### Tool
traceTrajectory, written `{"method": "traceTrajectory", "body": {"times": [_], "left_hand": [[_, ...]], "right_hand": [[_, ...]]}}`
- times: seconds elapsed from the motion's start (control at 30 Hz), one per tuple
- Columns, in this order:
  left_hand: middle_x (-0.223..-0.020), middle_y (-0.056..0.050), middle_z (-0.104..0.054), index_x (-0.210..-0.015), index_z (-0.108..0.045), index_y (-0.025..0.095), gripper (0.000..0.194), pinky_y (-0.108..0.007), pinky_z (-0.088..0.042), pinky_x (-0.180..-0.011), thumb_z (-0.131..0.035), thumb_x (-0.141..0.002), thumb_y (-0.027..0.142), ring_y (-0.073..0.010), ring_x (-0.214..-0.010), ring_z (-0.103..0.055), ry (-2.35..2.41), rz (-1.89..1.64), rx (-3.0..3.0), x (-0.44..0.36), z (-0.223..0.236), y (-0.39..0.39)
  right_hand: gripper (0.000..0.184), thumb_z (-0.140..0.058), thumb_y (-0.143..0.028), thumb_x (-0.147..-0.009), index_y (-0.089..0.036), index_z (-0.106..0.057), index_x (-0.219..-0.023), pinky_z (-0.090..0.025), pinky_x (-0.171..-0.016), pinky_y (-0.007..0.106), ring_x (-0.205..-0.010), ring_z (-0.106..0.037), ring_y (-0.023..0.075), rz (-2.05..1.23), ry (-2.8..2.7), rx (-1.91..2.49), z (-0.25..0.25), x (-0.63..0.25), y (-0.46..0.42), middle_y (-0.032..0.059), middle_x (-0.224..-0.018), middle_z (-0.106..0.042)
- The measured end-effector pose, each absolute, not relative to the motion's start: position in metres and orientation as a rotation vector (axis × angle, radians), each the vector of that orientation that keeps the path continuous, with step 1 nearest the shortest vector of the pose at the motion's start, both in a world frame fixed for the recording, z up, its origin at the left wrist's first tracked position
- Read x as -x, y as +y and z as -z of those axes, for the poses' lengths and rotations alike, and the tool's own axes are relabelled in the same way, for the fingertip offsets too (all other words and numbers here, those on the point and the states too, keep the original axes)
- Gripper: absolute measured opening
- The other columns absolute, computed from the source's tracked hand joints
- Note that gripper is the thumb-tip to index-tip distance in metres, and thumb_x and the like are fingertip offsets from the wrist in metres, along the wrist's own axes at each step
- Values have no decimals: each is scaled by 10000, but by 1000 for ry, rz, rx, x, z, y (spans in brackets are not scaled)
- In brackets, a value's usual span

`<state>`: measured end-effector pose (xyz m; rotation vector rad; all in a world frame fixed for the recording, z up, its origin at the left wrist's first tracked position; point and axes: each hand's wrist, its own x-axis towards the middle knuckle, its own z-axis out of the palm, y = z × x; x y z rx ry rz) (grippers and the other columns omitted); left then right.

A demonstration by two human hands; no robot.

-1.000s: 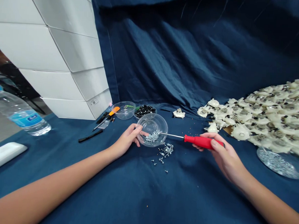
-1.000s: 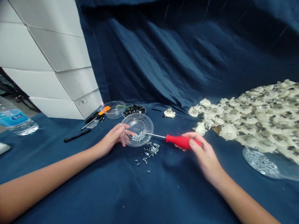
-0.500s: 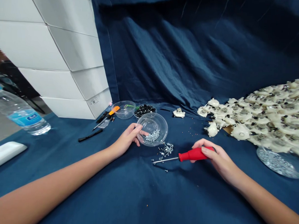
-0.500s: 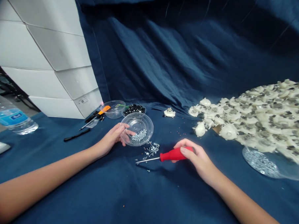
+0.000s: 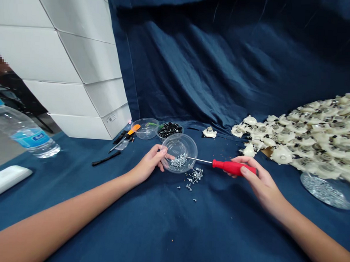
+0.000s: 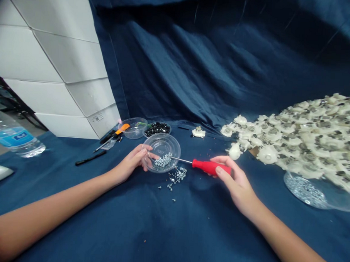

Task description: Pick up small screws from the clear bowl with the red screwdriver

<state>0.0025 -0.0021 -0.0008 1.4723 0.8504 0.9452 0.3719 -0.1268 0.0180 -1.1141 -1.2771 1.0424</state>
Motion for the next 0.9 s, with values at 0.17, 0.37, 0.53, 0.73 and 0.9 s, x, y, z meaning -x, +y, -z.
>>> {"method": "traceTrajectory", "body": {"times": [0.17, 0.37, 0.53, 0.73, 0.9], "left_hand": [[-1112, -142, -831, -1169, -534, 195, 547, -286, -582, -607, -674, -996, 694, -185, -742, -755, 864, -941, -1447, -3, 0, -2], [-1122, -147, -830, -1172, -531, 194, 556, -285, -580, -606, -680, -991, 698, -187, -744, -758, 857, -945, -1448, -3, 0, -2], [-1131, -150, -829, -1178, -529, 195, 565, -283, -584, -611, -674, -990, 707, -186, -752, -759, 859, -942, -1459, -3, 1, -1], [-1125, -158, -832, -1166, -537, 192, 577, -287, -584, -605, -676, -980, 720, -179, -723, -742, 860, -942, -1481, -3, 1, -1], [-1130, -158, -831, -1173, -539, 193, 590, -289, -585, -611, -678, -974, 730, -184, -739, -748, 870, -939, -1468, -3, 0, -1]], "right_hand": [[295, -725, -529, -1022, -279, -739, -1177, -556, -911, 384, -984, -758, 301, -1099, -1213, 1084, -23, -373, -128, 57, -1044, -826], [312, -725, -546, -1018, -242, -746, -1086, -547, -883, 374, -872, -767, 279, -1263, -1351, 1079, -24, -368, -130, 43, -957, -817], [312, -722, -541, -1025, -236, -738, -1087, -537, -894, 367, -873, -768, 272, -1278, -1388, 1077, -23, -367, -131, 48, -946, -828], [303, -659, -526, -1052, -247, -748, -1128, -563, -868, 349, -896, -751, 269, -1275, -1187, 994, -29, -367, -132, 69, -964, -823], [286, -739, -522, -1007, -281, -745, -1160, -567, -880, 349, -930, -744, 272, -1031, -1254, 1091, -19, -374, -127, 54, -1068, -815]]}}
